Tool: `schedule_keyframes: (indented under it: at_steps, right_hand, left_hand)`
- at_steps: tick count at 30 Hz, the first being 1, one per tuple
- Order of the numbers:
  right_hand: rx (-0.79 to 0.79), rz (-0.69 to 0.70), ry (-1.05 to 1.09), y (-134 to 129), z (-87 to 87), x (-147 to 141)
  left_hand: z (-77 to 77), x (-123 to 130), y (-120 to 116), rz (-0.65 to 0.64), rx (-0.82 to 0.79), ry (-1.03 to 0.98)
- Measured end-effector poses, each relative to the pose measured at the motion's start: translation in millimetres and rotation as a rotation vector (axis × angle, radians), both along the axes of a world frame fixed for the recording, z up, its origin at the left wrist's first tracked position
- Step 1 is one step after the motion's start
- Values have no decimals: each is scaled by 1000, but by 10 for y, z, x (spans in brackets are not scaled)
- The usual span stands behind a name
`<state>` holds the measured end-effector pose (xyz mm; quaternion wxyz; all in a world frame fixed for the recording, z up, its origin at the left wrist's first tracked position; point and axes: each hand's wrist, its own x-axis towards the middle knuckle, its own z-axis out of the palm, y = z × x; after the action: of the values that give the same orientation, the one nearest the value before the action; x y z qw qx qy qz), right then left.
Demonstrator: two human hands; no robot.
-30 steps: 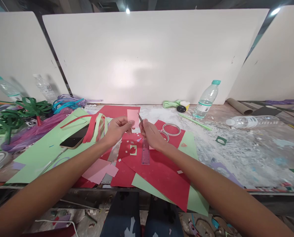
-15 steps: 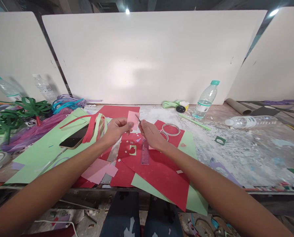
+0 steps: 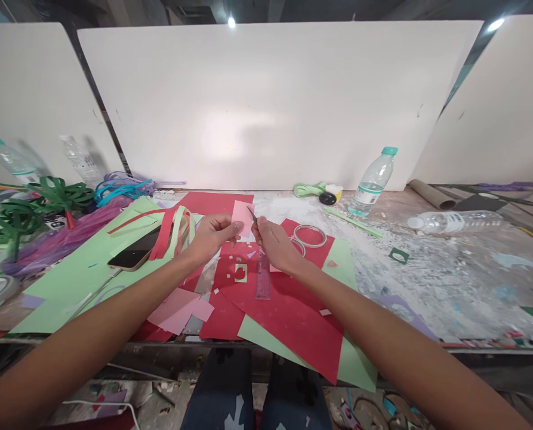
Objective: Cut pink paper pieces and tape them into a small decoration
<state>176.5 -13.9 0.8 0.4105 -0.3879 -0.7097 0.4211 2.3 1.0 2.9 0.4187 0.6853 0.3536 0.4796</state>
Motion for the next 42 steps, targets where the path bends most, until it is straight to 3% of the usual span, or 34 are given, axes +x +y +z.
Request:
schedule_keyframes:
  at_steps: [20, 34, 42]
  right_hand:
    - [-6, -36, 23, 11, -12, 9]
    - [25, -90, -56, 29, -42, -8]
    - [16, -55, -35, 9, -14, 2]
  left_hand:
    - [12, 2, -25, 43, 19, 29]
    - [12, 9, -32, -16, -16, 50]
    - [26, -4, -26, 8, -4, 9]
